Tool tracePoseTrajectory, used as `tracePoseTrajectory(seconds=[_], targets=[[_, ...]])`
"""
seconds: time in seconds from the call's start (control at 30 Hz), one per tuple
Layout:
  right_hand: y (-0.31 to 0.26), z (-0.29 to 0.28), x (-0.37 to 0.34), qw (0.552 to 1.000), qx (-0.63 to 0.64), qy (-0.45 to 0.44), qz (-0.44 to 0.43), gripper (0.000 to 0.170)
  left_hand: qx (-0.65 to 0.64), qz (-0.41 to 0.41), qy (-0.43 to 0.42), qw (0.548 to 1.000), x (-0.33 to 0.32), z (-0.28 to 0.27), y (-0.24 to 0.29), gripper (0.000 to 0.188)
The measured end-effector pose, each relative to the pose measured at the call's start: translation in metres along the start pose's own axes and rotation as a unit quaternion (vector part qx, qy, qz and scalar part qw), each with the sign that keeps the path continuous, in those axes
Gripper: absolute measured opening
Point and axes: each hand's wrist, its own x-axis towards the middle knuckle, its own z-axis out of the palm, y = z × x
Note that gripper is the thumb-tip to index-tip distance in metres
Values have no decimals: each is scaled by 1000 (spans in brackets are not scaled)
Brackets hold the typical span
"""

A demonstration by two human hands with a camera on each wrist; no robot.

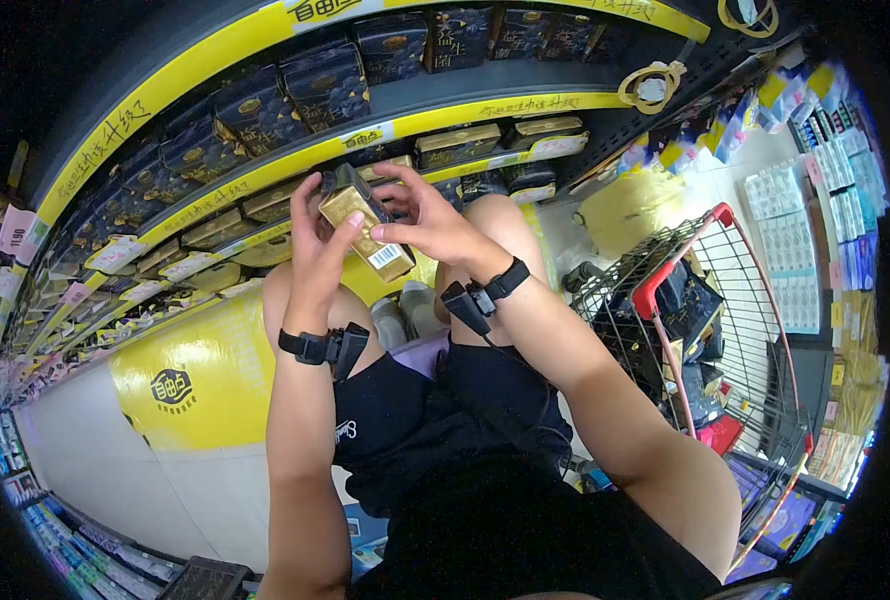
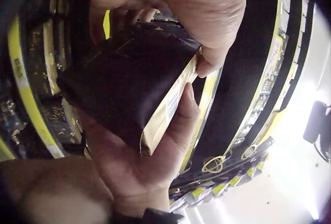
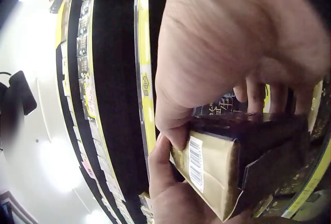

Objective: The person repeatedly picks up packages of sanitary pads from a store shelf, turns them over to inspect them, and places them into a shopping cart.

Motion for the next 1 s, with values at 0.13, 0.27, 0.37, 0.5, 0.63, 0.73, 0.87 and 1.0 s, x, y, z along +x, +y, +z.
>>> tracePoseTrajectory(seconds=[0.13,0.27,0.37,0.5,0.63,0.73,0.87,1.0], targets=[[6,-1,3,999,-32,-31,11,82,-13,-8,26,1000,1,-1,1,69],[5,3,2,997,-44,-58,30,81,-30,6,42,999,2,-4,-1,67],[6,6,4,996,-47,-76,30,82,-29,4,37,999,2,-7,-1,67],[11,8,4,998,-27,-49,9,84,-32,-13,49,998,3,-3,-1,72],[9,5,4,997,-46,-54,29,81,7,-53,40,998,2,-1,3,75],[9,4,4,994,-89,-67,13,76,9,-51,29,998,2,-1,3,74],[1,7,1,976,159,-56,139,63,-92,-41,25,995,2,-5,2,68],[2,7,-1,965,183,-86,165,57,-125,-10,-33,992,-1,-7,5,62]])
